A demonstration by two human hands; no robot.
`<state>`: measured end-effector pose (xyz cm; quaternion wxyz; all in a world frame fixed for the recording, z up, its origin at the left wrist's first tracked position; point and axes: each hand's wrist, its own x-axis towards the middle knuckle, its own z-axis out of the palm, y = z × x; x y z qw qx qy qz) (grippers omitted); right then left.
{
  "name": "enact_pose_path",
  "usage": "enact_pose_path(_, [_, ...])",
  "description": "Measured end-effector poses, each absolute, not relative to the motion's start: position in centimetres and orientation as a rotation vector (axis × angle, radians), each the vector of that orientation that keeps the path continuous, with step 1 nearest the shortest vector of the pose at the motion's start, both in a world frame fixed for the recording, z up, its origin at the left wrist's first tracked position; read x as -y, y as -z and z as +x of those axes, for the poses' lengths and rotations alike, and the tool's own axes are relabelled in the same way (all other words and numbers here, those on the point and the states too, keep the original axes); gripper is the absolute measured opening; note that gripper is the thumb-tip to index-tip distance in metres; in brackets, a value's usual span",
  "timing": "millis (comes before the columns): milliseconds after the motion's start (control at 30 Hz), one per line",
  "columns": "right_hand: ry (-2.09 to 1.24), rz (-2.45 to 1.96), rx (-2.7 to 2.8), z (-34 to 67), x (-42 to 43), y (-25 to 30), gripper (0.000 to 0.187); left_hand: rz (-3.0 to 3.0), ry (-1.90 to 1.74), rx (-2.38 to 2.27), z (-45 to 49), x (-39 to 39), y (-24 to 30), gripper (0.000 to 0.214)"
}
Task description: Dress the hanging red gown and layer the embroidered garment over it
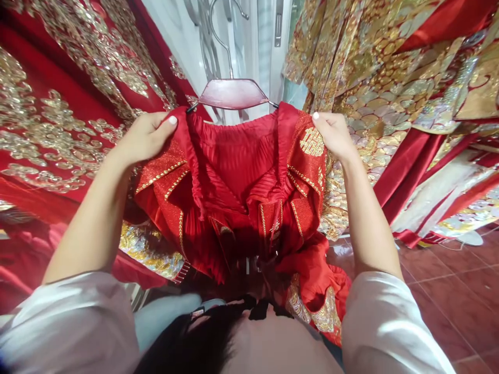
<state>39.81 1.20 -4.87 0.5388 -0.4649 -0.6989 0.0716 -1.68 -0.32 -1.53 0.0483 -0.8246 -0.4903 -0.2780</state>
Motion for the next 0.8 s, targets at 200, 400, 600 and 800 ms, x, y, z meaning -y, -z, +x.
enact_pose_path(200, [0.285,-1.203,1.335,37.3,4.2,5.8,0.018,-1.748,1.343,1.135,0.4,7.1,6.6,0.039])
enact_pose_path(400, [0.542,-1.28,1.324,30.0,11.6,15.9,0.039,-1.712,1.319,1.686,4.6,13.3,15.0,0.03])
enact_pose_path(600, [0.059,-1.304,1.45,26.9,11.4,14.8,0.042,-1.909,1.152,1.75,5.8,13.0,12.9,0.026])
enact_pose_path(800, [-0.086,-0.735,1.623,23.0,13.3,9.6,0.035,-2.119,1.215,1.318,9.2,14.7,9.2,0.023])
